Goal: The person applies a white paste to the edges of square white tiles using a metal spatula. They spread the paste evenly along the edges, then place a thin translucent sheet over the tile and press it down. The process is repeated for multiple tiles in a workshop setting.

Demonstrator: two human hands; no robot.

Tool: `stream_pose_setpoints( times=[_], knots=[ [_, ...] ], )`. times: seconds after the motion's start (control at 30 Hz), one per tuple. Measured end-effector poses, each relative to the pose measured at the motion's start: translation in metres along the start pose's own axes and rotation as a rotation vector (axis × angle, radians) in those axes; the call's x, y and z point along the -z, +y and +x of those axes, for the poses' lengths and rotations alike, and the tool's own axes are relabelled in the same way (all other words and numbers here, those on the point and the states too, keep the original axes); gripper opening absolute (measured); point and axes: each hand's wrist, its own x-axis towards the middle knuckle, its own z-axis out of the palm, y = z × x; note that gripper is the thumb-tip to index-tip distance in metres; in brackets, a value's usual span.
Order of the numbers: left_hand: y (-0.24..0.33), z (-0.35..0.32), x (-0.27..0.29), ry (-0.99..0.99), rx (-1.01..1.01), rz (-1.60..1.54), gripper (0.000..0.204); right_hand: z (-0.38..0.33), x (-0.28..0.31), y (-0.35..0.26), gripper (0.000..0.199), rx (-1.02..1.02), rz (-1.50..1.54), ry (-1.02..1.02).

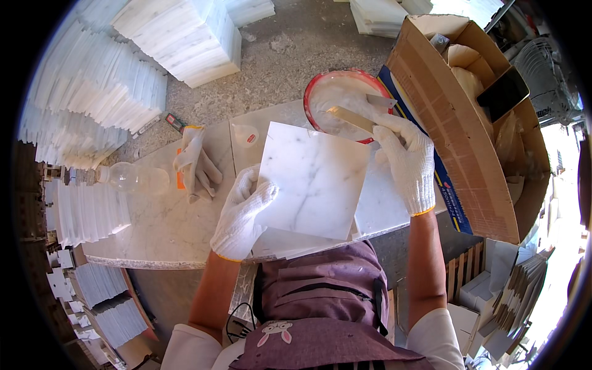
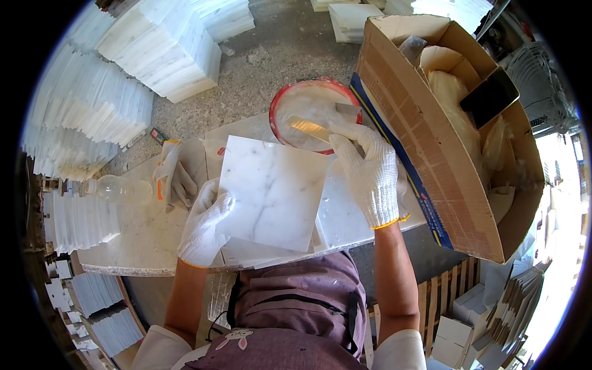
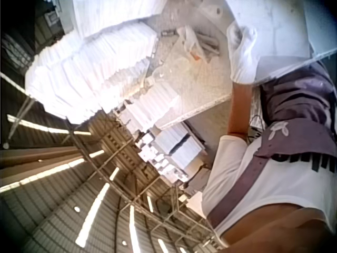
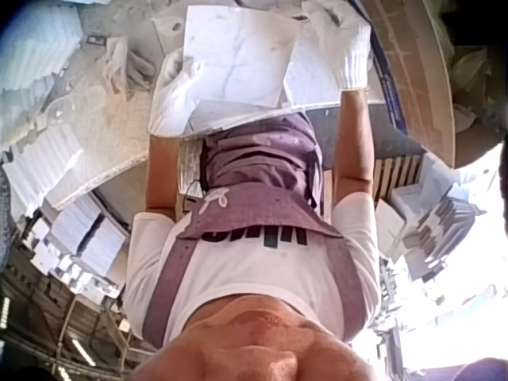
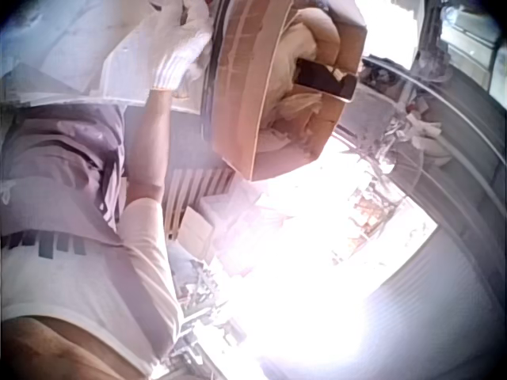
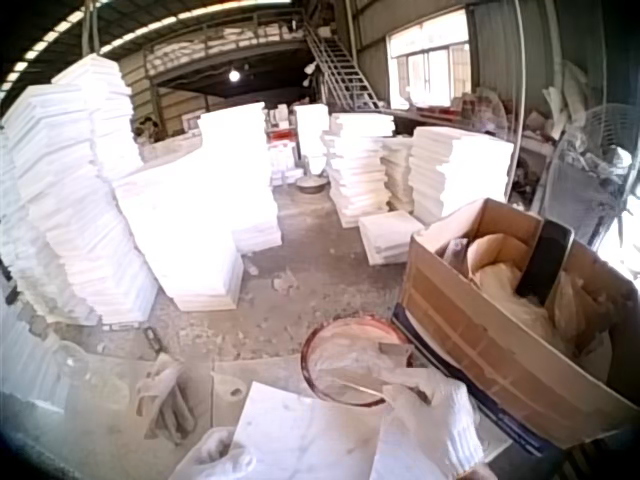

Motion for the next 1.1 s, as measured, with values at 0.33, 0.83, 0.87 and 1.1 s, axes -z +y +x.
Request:
stream_pose_setpoints(
  times=[0.33, 0.83, 0.87, 1.1],
  knots=[
    [0.002, 0.002, 0.001, 0.0, 0.013, 0.052, 0.037, 0.02, 0.018, -0.015, 0.027, -0.295, 0.194, -0.35],
    [0.001, 0.004, 0.006, -0.02, 0.038, 0.042, 0.038, 0.019, 0.007, -0.004, 0.024, -0.268, 0.234, -0.309],
    [0.001, 0.004, 0.006, -0.023, 0.038, 0.032, 0.039, 0.019, 0.01, -0.005, 0.025, -0.296, 0.243, -0.337],
    [0.0, 0.004, 0.007, -0.024, 0.046, 0.023, 0.039, 0.017, 0.004, -0.004, 0.024, -0.238, 0.181, -0.337]
  ],
)
